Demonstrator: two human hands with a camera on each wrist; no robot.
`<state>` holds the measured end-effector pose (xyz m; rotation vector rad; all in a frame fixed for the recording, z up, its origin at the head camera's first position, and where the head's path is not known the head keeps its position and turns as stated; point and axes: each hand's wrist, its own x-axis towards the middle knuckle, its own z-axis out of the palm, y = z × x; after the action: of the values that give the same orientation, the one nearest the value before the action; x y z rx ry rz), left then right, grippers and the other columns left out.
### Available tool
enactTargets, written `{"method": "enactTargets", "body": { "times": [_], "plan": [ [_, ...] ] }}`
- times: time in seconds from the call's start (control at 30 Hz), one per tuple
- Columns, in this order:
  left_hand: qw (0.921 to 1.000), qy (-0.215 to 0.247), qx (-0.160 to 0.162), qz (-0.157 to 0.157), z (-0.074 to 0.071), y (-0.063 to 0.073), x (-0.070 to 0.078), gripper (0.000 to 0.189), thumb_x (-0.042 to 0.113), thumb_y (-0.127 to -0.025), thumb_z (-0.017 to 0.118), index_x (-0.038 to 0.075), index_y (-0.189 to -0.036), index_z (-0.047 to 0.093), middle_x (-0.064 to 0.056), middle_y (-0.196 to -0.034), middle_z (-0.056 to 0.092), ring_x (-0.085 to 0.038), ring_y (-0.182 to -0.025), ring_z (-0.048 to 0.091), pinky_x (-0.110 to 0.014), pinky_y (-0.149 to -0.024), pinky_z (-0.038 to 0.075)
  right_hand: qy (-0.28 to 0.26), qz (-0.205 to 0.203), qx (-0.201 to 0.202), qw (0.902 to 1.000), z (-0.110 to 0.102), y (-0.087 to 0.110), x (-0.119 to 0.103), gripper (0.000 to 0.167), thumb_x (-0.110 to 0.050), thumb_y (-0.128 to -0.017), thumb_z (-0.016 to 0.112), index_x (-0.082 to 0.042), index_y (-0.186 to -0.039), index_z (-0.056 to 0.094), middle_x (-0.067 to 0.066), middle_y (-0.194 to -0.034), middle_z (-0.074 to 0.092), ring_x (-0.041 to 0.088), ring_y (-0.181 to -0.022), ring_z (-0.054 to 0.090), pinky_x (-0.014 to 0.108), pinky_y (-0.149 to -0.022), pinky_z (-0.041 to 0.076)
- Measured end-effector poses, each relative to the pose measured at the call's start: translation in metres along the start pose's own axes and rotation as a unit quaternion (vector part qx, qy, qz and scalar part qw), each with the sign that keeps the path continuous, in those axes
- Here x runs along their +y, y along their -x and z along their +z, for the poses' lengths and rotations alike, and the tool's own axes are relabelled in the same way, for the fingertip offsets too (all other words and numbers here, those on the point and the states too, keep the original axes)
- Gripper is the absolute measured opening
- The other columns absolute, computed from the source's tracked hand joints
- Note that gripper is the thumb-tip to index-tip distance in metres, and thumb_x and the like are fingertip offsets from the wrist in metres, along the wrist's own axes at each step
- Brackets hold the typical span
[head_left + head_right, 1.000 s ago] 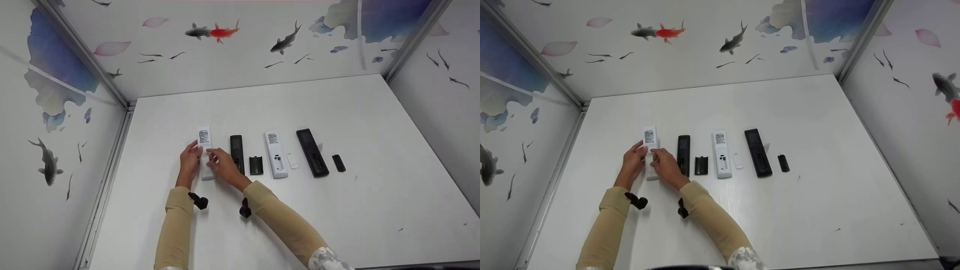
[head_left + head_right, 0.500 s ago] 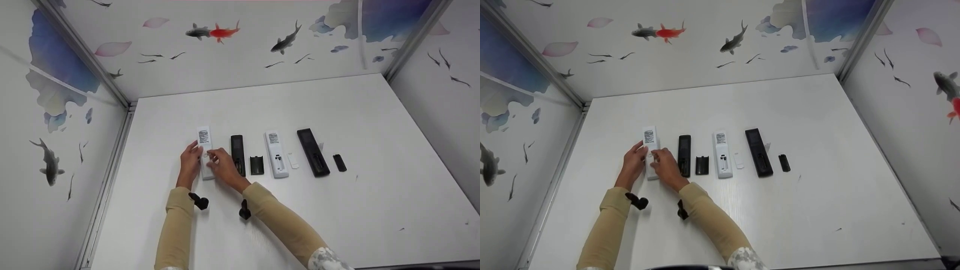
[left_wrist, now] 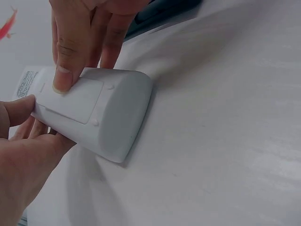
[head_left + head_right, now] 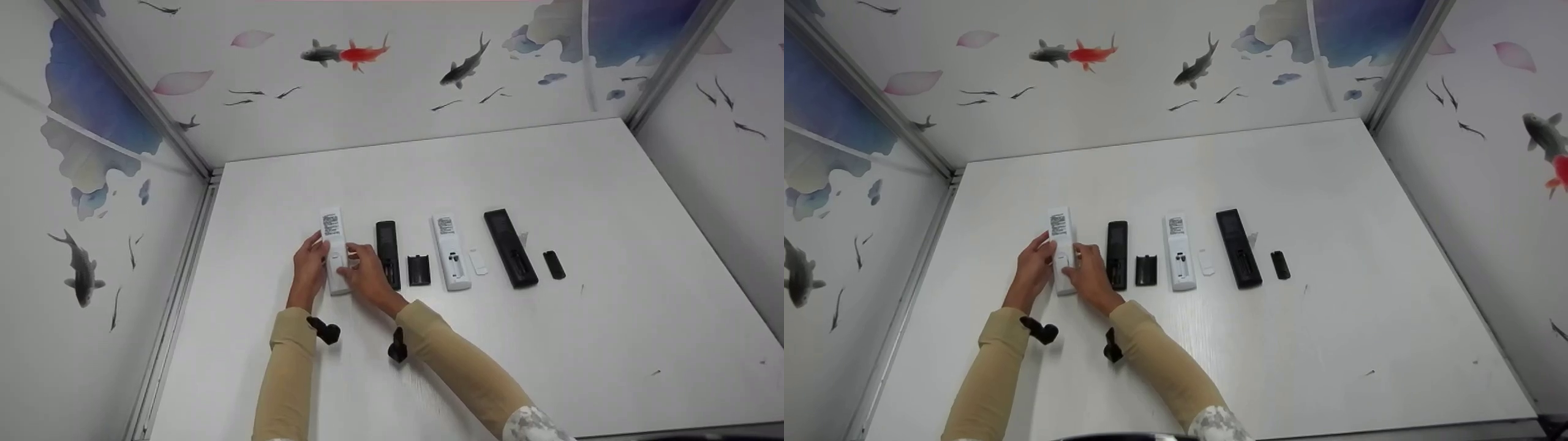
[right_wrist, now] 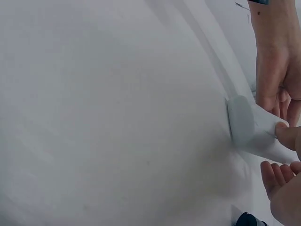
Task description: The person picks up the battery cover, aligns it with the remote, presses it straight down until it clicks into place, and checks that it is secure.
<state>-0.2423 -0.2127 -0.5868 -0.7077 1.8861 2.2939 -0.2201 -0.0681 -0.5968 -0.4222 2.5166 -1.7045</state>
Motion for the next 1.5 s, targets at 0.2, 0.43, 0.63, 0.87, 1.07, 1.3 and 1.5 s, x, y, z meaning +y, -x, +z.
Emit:
{"method": "enactTargets", "body": {
  "times": [0.2, 0.43, 0.63, 0.87, 1.07, 1.3, 1.5],
  "plan": [
    [1.0000, 0.004, 0.003, -0.001, 0.0000, -0.0011, -0.0004, 0.050, 0.014, -0.105, 0.051, 0.010, -0.154, 0.039, -0.014, -0.155, 0.046, -0.022, -0.140, 0.047, -0.038, -0.116, 0.038, -0.037, 0.046, -0.021, 0.9980, 0.0004, 0.0018, 0.0016, 0.053, -0.012, -0.094, 0.070, 0.005, -0.141, 0.050, 0.020, -0.131, 0.064, 0.031, -0.119, 0.064, 0.039, -0.099, 0.053],
    [0.9998, -0.020, 0.004, 0.004, 0.0018, -0.0028, -0.0010, 0.050, 0.017, -0.105, 0.051, 0.011, -0.153, 0.040, -0.013, -0.154, 0.048, -0.022, -0.139, 0.048, -0.038, -0.116, 0.038, -0.054, 0.059, -0.024, 0.9965, -0.0005, 0.0030, 0.0026, 0.052, -0.015, -0.096, 0.068, 0.006, -0.141, 0.050, 0.021, -0.128, 0.066, 0.030, -0.117, 0.066, 0.039, -0.098, 0.054],
    [0.9991, -0.037, 0.008, 0.019, 0.0013, -0.0018, -0.0033, 0.049, 0.017, -0.105, 0.053, 0.009, -0.152, 0.042, -0.015, -0.152, 0.049, -0.024, -0.138, 0.049, -0.039, -0.113, 0.040, -0.052, 0.058, -0.022, 0.9968, -0.0001, 0.0041, 0.0018, 0.050, -0.015, -0.097, 0.067, 0.005, -0.139, 0.052, 0.022, -0.126, 0.067, 0.031, -0.114, 0.068, 0.039, -0.095, 0.055],
    [0.9981, -0.058, 0.013, 0.018, 0.0018, -0.0019, -0.0027, 0.049, 0.019, -0.105, 0.053, 0.011, -0.152, 0.042, -0.013, -0.153, 0.050, -0.023, -0.140, 0.048, -0.038, -0.115, 0.038, -0.049, 0.048, -0.015, 0.9975, 0.0003, 0.0033, 0.0027, 0.047, -0.014, -0.096, 0.068, 0.006, -0.136, 0.054, 0.022, -0.122, 0.069, 0.032, -0.111, 0.069, 0.040, -0.094, 0.055],
    [0.9982, -0.057, 0.008, 0.016, 0.0018, -0.0027, -0.0036, 0.049, 0.019, -0.105, 0.053, 0.011, -0.152, 0.042, -0.014, -0.153, 0.049, -0.023, -0.140, 0.048, -0.038, -0.116, 0.038, -0.058, 0.058, -0.012, 0.9966, 0.0013, 0.0028, 0.0044, 0.046, -0.012, -0.095, 0.068, 0.003, -0.136, 0.055, 0.021, -0.122, 0.069, 0.031, -0.111, 0.069, 0.038, -0.093, 0.056],
    [0.9989, -0.045, 0.011, 0.002, 0.0015, -0.0019, -0.0006, 0.050, 0.018, -0.105, 0.053, 0.012, -0.153, 0.041, -0.012, -0.155, 0.047, -0.023, -0.141, 0.047, -0.037, -0.116, 0.038, -0.069, 0.060, -0.014, 0.9957, 0.0035, 0.0008, 0.0056, 0.047, -0.014, -0.095, 0.069, 0.004, -0.136, 0.055, 0.021, -0.122, 0.069, 0.031, -0.109, 0.069, 0.035, -0.090, 0.057],
    [0.9988, -0.046, 0.011, 0.010, 0.0038, -0.0039, -0.0028, 0.049, 0.017, -0.105, 0.052, 0.010, -0.152, 0.042, -0.015, -0.153, 0.048, -0.024, -0.140, 0.048, -0.038, -0.116, 0.038, -0.065, 0.067, -0.013, 0.9955, 0.0006, 0.0014, 0.0051, 0.046, -0.014, -0.094, 0.070, 0.002, -0.135, 0.055, 0.020, -0.120, 0.070, 0.030, -0.108, 0.069, 0.036, -0.090, 0.057]
  ]
}}
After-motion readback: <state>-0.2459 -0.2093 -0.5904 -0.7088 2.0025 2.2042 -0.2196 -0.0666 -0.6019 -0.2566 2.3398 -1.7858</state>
